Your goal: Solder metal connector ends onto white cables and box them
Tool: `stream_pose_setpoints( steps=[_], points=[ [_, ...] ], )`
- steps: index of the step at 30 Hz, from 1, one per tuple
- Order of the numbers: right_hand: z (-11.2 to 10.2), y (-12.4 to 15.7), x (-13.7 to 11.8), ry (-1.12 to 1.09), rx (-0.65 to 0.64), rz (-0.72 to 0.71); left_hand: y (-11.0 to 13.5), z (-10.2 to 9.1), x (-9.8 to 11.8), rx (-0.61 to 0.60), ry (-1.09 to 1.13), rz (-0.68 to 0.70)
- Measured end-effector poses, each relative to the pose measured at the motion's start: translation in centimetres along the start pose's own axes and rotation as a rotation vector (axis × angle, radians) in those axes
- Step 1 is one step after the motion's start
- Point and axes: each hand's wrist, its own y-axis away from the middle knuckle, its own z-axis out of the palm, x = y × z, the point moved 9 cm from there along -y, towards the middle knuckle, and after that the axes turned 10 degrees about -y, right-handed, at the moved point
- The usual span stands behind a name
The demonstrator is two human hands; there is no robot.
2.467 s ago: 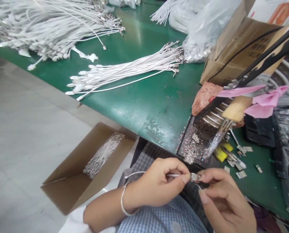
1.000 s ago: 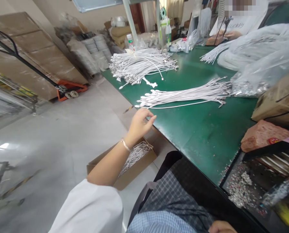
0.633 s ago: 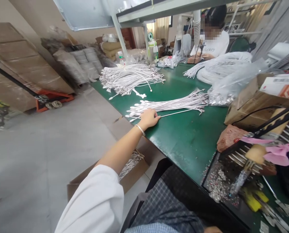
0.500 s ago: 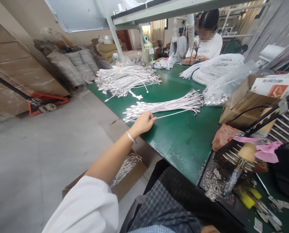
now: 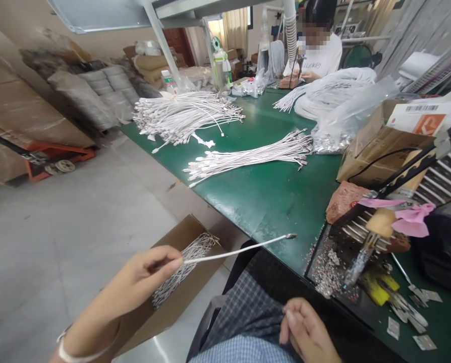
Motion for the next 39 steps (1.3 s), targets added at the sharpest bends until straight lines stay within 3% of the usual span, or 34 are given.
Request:
stream_pose_setpoints(
  steps=[4,8,11,14,17,19,23,27,30,35,39],
  points=[
    [1.5,-2.1,-1.0,-0.046,-0.020,-0.024,2.5,4.2,-2.7,-0.226,0.062,-0.058],
    [3.3,-3.9,-2.0,-0.042,-0.073,-0.108,4.5,8.4,-3.8,-0.475,0.078,-0.055],
    [4.5,-3.7,-2.9,0.007,-0.127,-0.192,4.9,10.6,-4.2,-0.578,-0.026,-0.059],
    [5.5,-2.2,-4.3,0.097,-0.199,-0.288,3.9,12.4,-1.0,-0.579,0.008,0.066],
    [5.7,-0.6,-6.1,0.193,-0.257,-0.386,2.3,14.1,5.6,-0.486,0.218,0.283],
    [4.9,0.3,-7.4,0.236,-0.254,-0.442,1.5,15.6,9.8,-0.463,0.392,0.373],
    [1.2,2.4,-9.3,0.290,-0.154,-0.505,0.2,17.2,14.9,-0.379,0.571,0.473],
    [-4.0,5.4,-9.7,0.197,0.138,-0.445,-0.2,17.1,17.0,-0.332,0.627,0.595],
    [-5.9,7.0,-10.2,0.151,0.296,-0.437,-0.4,17.3,17.7,-0.371,0.588,0.631],
    [-3.4,6.5,-12.6,0.309,0.065,-0.557,-0.4,17.5,18.5,-0.387,0.511,0.669],
    [-2.6,6.3,-13.5,0.345,0.011,-0.609,0.1,17.4,19.1,-0.400,0.480,0.691]
  ],
)
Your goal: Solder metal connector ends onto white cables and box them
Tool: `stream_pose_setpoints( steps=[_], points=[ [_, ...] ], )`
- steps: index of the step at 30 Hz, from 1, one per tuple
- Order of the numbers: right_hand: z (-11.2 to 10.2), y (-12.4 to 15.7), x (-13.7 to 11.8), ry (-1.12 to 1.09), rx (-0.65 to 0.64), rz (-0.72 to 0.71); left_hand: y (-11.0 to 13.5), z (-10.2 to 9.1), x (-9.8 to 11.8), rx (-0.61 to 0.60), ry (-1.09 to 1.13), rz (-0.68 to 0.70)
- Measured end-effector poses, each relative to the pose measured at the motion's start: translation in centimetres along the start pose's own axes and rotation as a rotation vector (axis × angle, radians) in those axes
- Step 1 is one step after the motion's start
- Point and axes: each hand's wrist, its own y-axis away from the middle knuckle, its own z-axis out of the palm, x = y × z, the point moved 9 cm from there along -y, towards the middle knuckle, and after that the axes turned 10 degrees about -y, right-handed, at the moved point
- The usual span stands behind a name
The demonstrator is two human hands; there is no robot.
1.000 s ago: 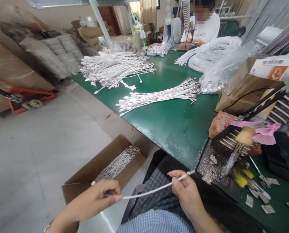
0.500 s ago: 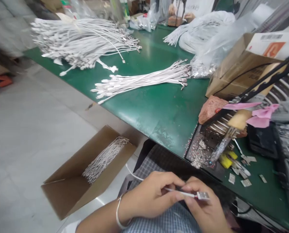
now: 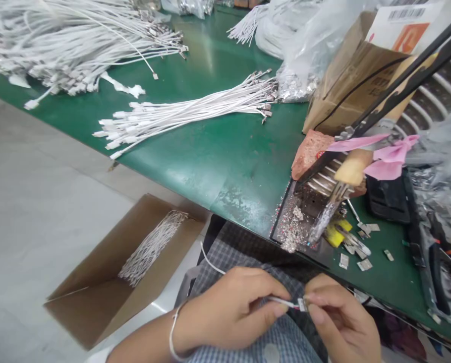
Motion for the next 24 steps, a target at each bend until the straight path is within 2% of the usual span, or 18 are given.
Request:
stream_pose_setpoints(
  steps=[7,15,19,24],
  points=[
    [-0.1,0.5,0.1,0.042,0.010,-0.022,-0.5,-0.2,0.8,0.051,0.004,0.022],
    [0.1,1.4,-0.7,0.217,0.072,-0.170,-0.3,-0.7,1.1,0.214,-0.079,0.008],
    [0.3,1.7,-1.1,0.306,0.055,-0.254,-0.2,-0.8,1.1,0.284,-0.103,0.004],
    [0.4,0.3,-1.2,0.190,0.033,-0.198,-0.1,-0.8,1.7,0.286,-0.076,0.088]
  ],
)
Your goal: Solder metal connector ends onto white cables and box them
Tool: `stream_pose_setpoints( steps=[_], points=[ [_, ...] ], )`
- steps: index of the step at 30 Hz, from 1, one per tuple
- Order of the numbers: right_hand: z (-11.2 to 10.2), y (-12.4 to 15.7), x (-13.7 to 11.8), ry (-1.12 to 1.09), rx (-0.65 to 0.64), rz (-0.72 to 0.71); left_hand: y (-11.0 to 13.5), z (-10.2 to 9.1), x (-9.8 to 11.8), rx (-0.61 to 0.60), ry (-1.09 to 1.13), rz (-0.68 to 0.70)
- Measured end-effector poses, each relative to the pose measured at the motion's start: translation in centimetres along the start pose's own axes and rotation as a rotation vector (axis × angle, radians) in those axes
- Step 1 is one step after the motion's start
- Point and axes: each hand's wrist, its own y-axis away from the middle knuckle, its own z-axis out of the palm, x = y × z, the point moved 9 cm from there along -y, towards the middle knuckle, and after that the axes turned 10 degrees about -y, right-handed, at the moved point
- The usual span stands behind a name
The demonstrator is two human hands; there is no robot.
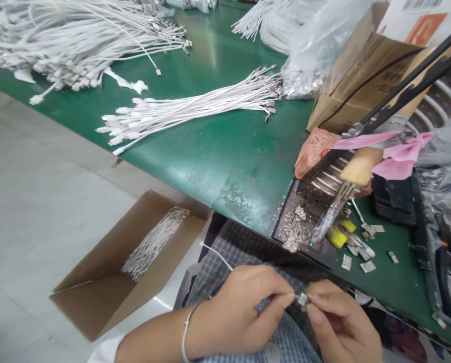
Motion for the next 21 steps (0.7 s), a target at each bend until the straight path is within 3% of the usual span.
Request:
stream_pose_setpoints(
  steps=[3,7,11,21],
  points=[
    [-0.1,-1.3,-0.5,0.090,-0.028,-0.023,-0.1,0.0,0.2,-0.017,0.008,0.020],
    [0.3,-2.2,-2.5,0.409,-0.116,-0.225,-0.3,0.0,-0.1,-0.029,0.016,-0.017],
    [1.1,-2.3,-3.1,0.515,-0.218,-0.313,-0.3,-0.2,0.0,-0.033,0.011,-0.007],
    [1.6,-2.5,-2.3,0.425,-0.230,-0.192,-0.2,0.0,0.1,-0.034,-0.010,0.034]
  ],
)
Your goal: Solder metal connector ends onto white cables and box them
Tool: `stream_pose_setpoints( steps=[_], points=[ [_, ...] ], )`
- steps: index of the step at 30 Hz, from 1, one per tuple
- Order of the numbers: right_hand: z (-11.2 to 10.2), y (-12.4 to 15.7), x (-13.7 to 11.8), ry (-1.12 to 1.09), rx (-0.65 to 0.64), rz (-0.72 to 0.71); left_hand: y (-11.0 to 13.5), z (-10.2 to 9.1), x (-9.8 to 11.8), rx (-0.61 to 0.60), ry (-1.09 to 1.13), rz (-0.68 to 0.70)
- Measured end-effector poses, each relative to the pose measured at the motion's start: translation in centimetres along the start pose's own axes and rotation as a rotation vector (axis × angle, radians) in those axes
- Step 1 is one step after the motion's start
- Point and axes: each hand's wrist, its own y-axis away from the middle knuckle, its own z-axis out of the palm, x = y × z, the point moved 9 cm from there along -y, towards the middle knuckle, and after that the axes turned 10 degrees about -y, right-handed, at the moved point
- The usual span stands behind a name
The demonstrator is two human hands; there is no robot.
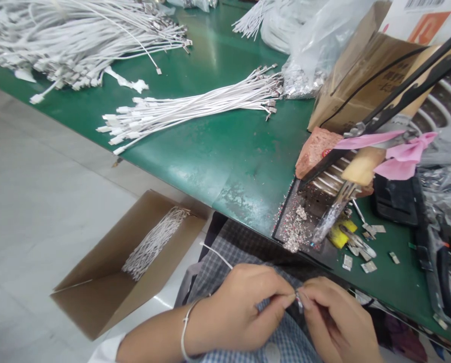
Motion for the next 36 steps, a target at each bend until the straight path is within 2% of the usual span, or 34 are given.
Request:
stream_pose_setpoints(
  steps=[2,5,7,10,15,17,21,27,32,36],
  points=[
    [-0.2,0.3,0.6,-0.072,0.028,0.062,0.0,-0.1,0.1,0.007,0.018,0.011],
    [-1.3,1.3,1.8,-0.143,0.144,0.175,-0.2,-0.3,0.2,0.014,0.047,0.014],
    [-1.8,1.8,1.7,-0.169,0.206,0.168,-0.3,-0.3,0.0,0.019,0.052,0.002],
    [-1.5,2.1,1.0,-0.222,0.216,0.106,-0.4,-0.3,-0.4,0.035,0.059,-0.009],
    [-1.0,1.5,1.7,-0.358,0.326,0.169,-0.7,-0.5,-0.6,0.067,0.056,-0.012],
    [-1.1,0.9,1.6,-0.338,0.351,0.151,-0.9,-0.8,-0.7,0.094,0.055,-0.013],
    [-1.1,0.0,1.0,-0.216,0.316,0.086,-1.5,-0.9,-1.1,0.144,0.028,-0.012],
    [-1.4,0.1,1.3,-0.100,0.332,0.045,-1.9,-1.0,-1.2,0.211,-0.132,0.024],
    [-1.6,-0.6,1.3,-0.002,0.328,0.025,-2.2,-1.0,-1.1,0.221,-0.242,0.040],
    [-1.8,-1.0,1.2,0.028,0.332,0.007,-2.7,-1.2,-1.0,0.220,-0.246,0.048]
  ],
)
